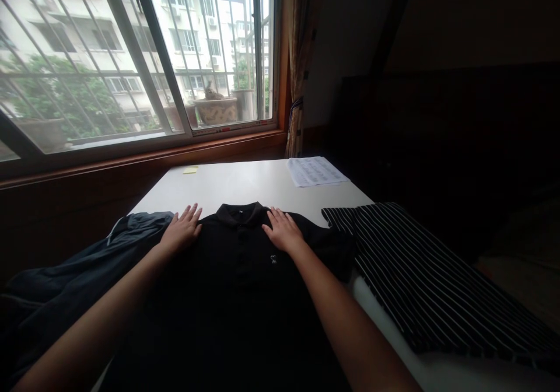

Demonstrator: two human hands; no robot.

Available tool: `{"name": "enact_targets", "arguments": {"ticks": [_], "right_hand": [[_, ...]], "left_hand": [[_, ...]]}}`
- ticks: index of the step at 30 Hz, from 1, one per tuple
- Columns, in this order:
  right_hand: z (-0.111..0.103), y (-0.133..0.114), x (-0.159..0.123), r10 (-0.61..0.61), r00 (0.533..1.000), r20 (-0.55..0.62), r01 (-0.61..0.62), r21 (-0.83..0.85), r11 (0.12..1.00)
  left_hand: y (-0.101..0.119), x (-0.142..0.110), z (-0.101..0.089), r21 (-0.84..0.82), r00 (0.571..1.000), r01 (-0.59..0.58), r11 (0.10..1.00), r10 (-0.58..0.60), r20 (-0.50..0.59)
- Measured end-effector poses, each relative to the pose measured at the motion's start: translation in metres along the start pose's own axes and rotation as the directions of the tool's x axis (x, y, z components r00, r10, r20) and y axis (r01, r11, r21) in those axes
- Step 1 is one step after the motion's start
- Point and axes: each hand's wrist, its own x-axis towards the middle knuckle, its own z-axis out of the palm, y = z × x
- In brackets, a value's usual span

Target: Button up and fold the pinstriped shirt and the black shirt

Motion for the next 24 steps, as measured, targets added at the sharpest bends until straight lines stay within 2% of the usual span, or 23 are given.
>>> {"name": "enact_targets", "arguments": {"ticks": [3,6,8,15,20,24], "right_hand": [[0.000,0.000,0.000,0.001,1.000,-0.002,-0.001,-0.001,1.000],[0.002,0.000,0.000,0.000,1.000,-0.006,0.000,-0.001,1.000],[0.002,0.001,0.000,-0.002,1.000,-0.009,0.002,0.000,1.000],[0.004,0.003,-0.001,-0.008,0.999,-0.032,0.008,0.009,1.000],[0.004,0.004,0.000,-0.022,0.998,-0.065,0.023,0.010,1.000],[0.001,0.000,-0.003,-0.014,0.990,-0.141,0.015,0.006,1.000]], "left_hand": [[0.031,-0.016,-0.002,-0.006,0.996,-0.049,0.999,0.049,-0.081],[0.058,-0.035,0.006,-0.075,0.990,-0.138,0.988,0.136,-0.032],[0.066,-0.042,0.011,-0.104,0.989,-0.147,0.984,0.147,-0.005],[0.048,-0.022,0.013,-0.123,0.997,-0.046,0.991,0.053,0.059],[0.046,-0.015,0.015,-0.118,0.999,-0.040,0.992,0.042,0.019],[0.049,-0.018,0.011,-0.101,0.997,-0.051,0.994,0.045,-0.059]]}}
